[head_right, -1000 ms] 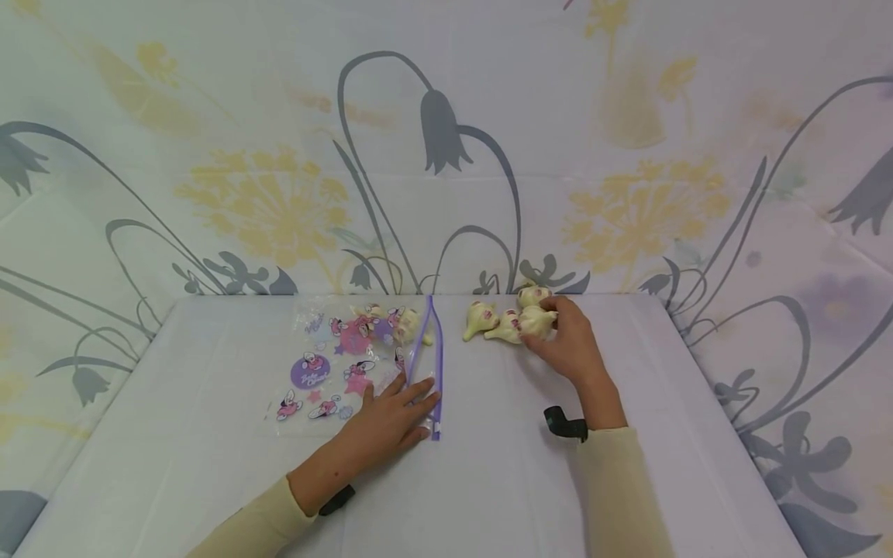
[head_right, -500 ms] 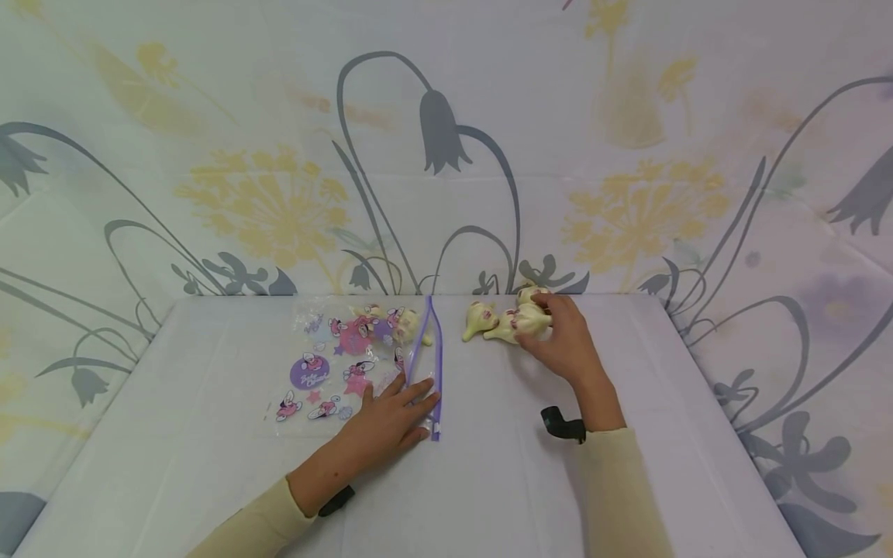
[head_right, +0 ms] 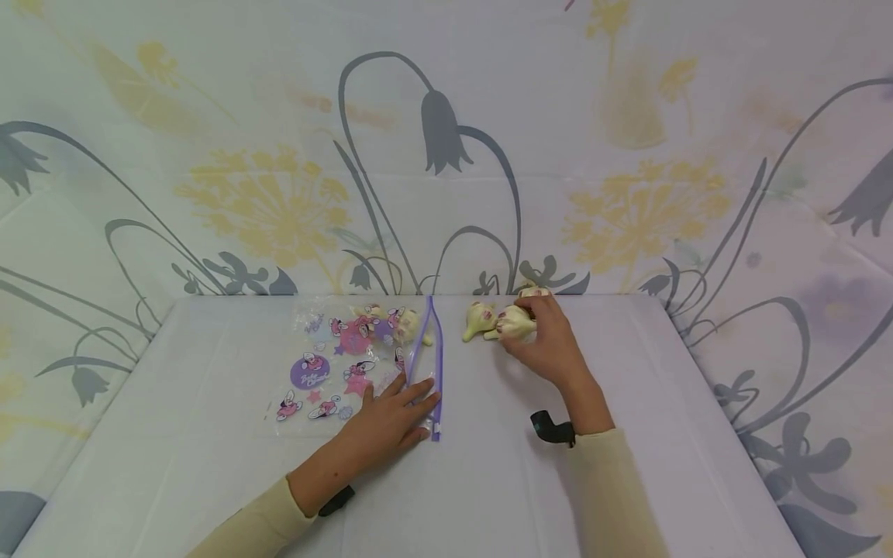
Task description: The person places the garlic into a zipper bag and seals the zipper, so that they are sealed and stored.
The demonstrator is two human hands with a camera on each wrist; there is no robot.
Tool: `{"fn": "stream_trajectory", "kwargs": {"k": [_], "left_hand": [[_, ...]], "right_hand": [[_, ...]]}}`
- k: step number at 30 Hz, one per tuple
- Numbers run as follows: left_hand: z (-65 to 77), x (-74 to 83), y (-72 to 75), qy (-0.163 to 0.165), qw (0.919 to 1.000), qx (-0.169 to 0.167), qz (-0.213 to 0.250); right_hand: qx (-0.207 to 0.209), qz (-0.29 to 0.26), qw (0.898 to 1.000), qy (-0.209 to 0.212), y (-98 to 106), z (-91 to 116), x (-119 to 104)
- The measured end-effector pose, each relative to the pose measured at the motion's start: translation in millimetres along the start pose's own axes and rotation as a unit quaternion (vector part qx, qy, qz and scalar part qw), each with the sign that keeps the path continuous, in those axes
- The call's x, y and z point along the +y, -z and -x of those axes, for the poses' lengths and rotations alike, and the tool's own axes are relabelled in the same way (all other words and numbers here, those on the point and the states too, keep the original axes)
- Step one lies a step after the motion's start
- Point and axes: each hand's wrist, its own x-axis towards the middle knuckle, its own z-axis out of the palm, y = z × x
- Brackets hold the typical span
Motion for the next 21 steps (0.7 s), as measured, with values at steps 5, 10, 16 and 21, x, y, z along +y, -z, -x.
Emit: {"fn": "stream_trajectory", "kwargs": {"k": [5, 10, 16, 21], "left_hand": [[0.1, -0.1, 0.1, 0.004, 1.0000, -0.004, 0.002], [0.7, -0.2, -0.4, 0.005, 1.0000, -0.006, -0.002], [-0.1, -0.6, -1.7, 0.004, 1.0000, -0.002, -0.006], [0.0, -0.3, -1.7, 0.004, 1.0000, 0.001, -0.003]], "right_hand": [[-0.002, -0.002, 1.000, 0.013, -6.6, -0.4, -5.0], [0.000, -0.007, 1.000, 0.026, -12.0, -0.4, -11.3], [-0.001, -0.013, 0.999, 0.033, -20.5, -1.7, -13.2], [-0.008, -0.019, 0.999, 0.034, -26.9, -1.5, -17.0]]}}
